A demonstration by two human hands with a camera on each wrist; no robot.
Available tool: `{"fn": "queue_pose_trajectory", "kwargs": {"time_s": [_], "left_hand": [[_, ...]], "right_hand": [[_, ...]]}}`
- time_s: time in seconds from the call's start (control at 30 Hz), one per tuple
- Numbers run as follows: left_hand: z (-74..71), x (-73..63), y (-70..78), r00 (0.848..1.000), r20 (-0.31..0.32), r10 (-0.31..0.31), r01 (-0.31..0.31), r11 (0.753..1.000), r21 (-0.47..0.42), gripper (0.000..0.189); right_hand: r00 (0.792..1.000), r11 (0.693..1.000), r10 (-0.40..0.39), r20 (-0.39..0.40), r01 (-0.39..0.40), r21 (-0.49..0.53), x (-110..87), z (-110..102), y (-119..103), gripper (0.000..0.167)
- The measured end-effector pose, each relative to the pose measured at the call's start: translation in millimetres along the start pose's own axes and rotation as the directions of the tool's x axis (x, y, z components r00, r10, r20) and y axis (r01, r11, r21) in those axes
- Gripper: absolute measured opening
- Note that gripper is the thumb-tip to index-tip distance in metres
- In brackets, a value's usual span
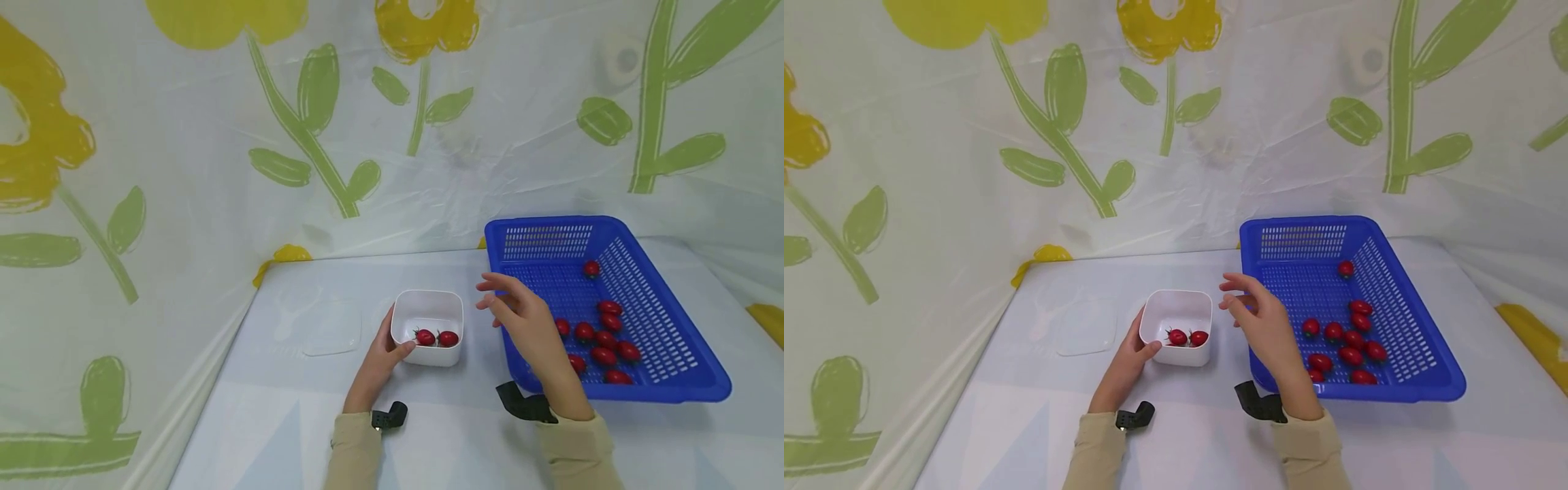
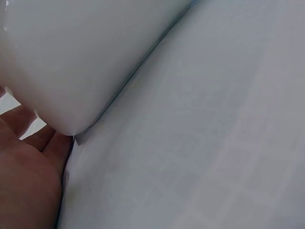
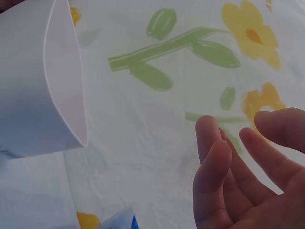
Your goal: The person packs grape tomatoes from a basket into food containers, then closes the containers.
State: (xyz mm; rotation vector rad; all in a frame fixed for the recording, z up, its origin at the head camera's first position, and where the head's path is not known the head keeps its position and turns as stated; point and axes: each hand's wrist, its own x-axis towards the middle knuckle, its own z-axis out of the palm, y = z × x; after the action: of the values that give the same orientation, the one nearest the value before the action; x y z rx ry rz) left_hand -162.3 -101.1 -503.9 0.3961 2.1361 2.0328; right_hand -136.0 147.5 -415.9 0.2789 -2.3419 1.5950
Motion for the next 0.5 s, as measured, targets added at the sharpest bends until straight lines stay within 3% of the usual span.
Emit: {"fn": "queue_pose_trajectory", "kwargs": {"time_s": [0.3, 0.5], "left_hand": [[0.2, 0.1, -2.8, 1.0, -0.009, -0.012, 0.012, 1.0, 0.01, 0.075], [0.1, -0.9, -0.7, 1.0, -0.012, -0.011, 0.012, 1.0, 0.019, 0.074]], "right_hand": [[0.999, 0.999, -0.051, -0.015, 0.051, -0.013, 9.6, -8, 39, 0.037], [0.999, 0.997, -0.009, 0.037, 0.012, -0.074, 6.2, -25, -9, 0.037]]}}
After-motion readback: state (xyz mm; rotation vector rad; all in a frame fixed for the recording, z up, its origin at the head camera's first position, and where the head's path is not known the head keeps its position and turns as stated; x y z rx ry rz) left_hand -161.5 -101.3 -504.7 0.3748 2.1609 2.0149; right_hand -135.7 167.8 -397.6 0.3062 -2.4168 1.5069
